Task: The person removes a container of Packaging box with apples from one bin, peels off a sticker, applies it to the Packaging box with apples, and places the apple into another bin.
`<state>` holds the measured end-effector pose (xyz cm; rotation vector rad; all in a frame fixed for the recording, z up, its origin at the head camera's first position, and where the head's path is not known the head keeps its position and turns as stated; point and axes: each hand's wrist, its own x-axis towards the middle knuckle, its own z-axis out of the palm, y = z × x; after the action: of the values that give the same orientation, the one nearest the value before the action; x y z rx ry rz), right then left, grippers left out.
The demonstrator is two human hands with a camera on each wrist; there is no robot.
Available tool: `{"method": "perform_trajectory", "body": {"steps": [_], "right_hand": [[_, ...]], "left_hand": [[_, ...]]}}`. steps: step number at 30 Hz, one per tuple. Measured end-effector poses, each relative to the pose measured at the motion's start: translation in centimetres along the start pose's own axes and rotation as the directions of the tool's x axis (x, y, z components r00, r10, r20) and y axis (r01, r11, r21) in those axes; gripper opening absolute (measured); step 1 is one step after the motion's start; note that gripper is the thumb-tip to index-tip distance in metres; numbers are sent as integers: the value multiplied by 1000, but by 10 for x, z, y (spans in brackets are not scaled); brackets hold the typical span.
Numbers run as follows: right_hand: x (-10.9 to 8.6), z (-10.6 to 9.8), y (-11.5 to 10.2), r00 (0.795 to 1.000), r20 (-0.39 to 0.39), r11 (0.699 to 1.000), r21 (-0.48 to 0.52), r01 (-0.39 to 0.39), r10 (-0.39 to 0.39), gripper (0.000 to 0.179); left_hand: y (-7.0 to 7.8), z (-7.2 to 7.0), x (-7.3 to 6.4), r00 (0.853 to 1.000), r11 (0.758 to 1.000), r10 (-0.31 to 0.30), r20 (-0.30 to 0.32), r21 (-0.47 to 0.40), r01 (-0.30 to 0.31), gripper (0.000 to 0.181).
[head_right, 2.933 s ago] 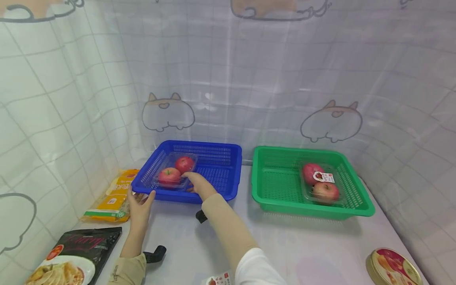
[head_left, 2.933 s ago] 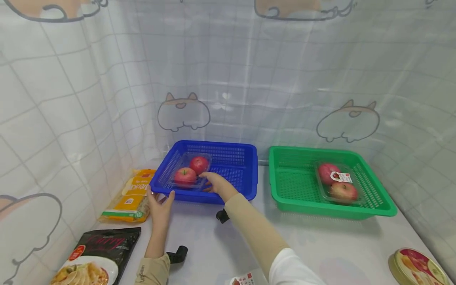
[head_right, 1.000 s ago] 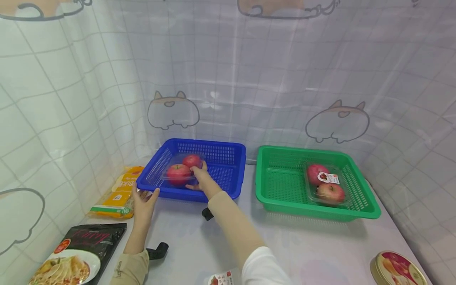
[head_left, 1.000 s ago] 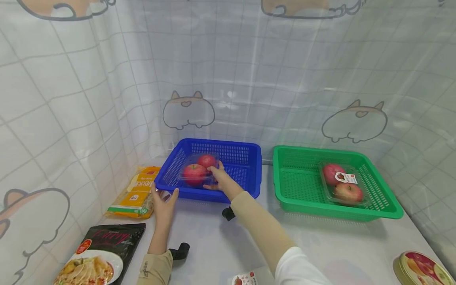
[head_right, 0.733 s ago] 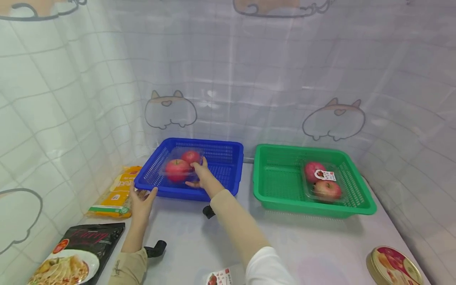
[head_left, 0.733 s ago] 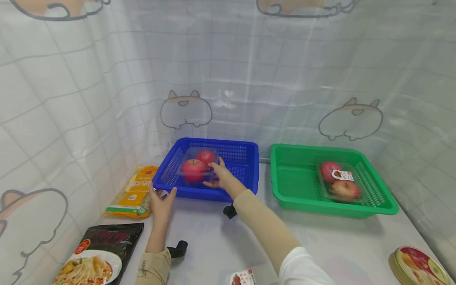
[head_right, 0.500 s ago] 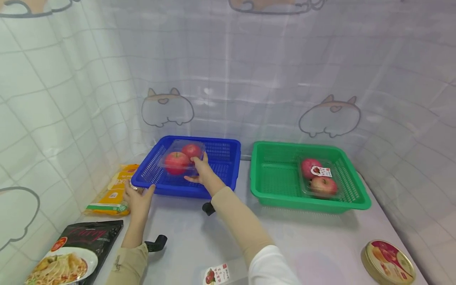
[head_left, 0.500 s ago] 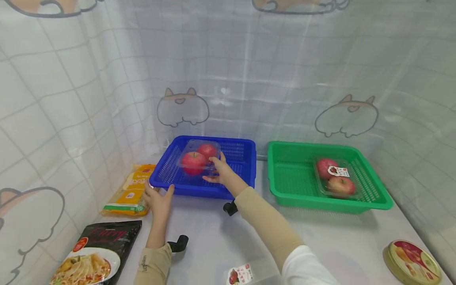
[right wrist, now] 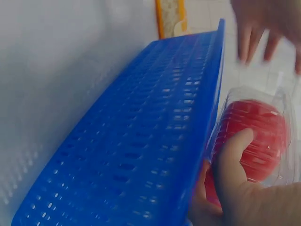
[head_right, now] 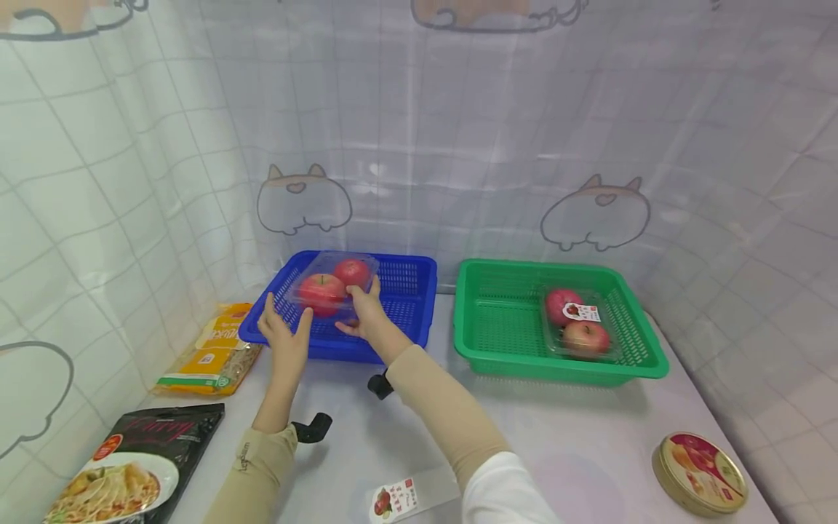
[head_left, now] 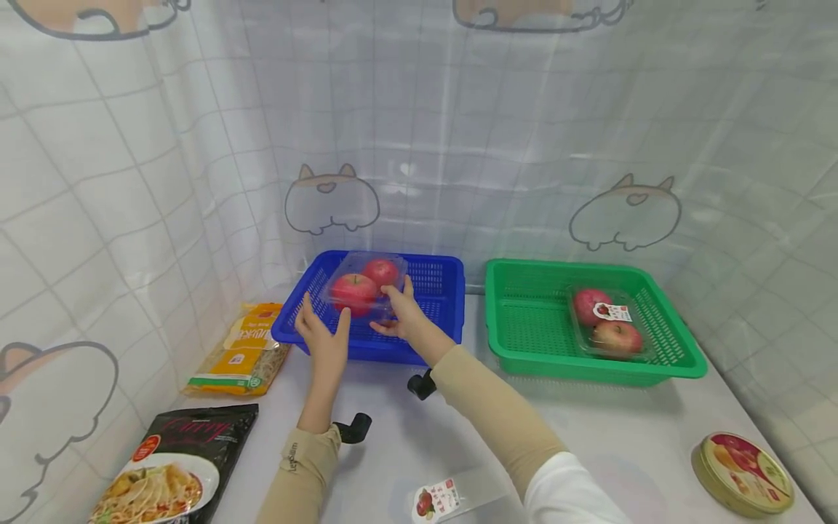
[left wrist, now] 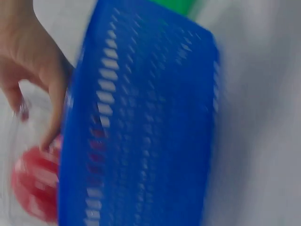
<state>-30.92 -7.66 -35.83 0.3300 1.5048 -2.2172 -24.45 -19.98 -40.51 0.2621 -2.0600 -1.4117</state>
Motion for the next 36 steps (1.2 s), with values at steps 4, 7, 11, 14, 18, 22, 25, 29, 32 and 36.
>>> {"method": "perform_trajectory", "body": {"steps": [4,7,11,14,18,22,25,29,32,36], "right_hand": [[-7,5,2,1000,-2,1000,-11,23,-23,76],[-11,8,3,999,-2,999,-18,48,-48,77],[-16,9,5,996,-12,996,-21,90,-90,77],[-21,11,7,993,-24,993,-30,118,-119,76],[-27,12,11,991,-20,990,-42,134,-135,77],[-33,15,15,988,-14,988,-31,153,-154,79],[-37,15,16,984,-14,984,-26,179,-179,80],[-41,15,19,976,-37,977,-26,213,-214,80],[-44,14,20,973,-59,974,-31,223,-225,80],[-45,10,22,970,-41,969,-73,236,-240,79]], "left_hand": [[9,9,2,982,977,-139,125,-145,156,84],[13,14,3,971,957,-194,137,-191,218,87],[20,19,3,961,912,-229,152,-311,266,92],[25,22,2,954,887,-253,159,-357,294,97],[28,25,2,958,897,-260,123,-336,287,101],[30,25,3,961,893,-261,89,-356,275,102],[32,25,3,959,883,-271,85,-375,283,101],[35,25,3,956,870,-279,91,-397,291,98],[37,26,2,949,847,-293,112,-431,312,96],[38,26,1,937,802,-319,144,-485,348,95]]}}
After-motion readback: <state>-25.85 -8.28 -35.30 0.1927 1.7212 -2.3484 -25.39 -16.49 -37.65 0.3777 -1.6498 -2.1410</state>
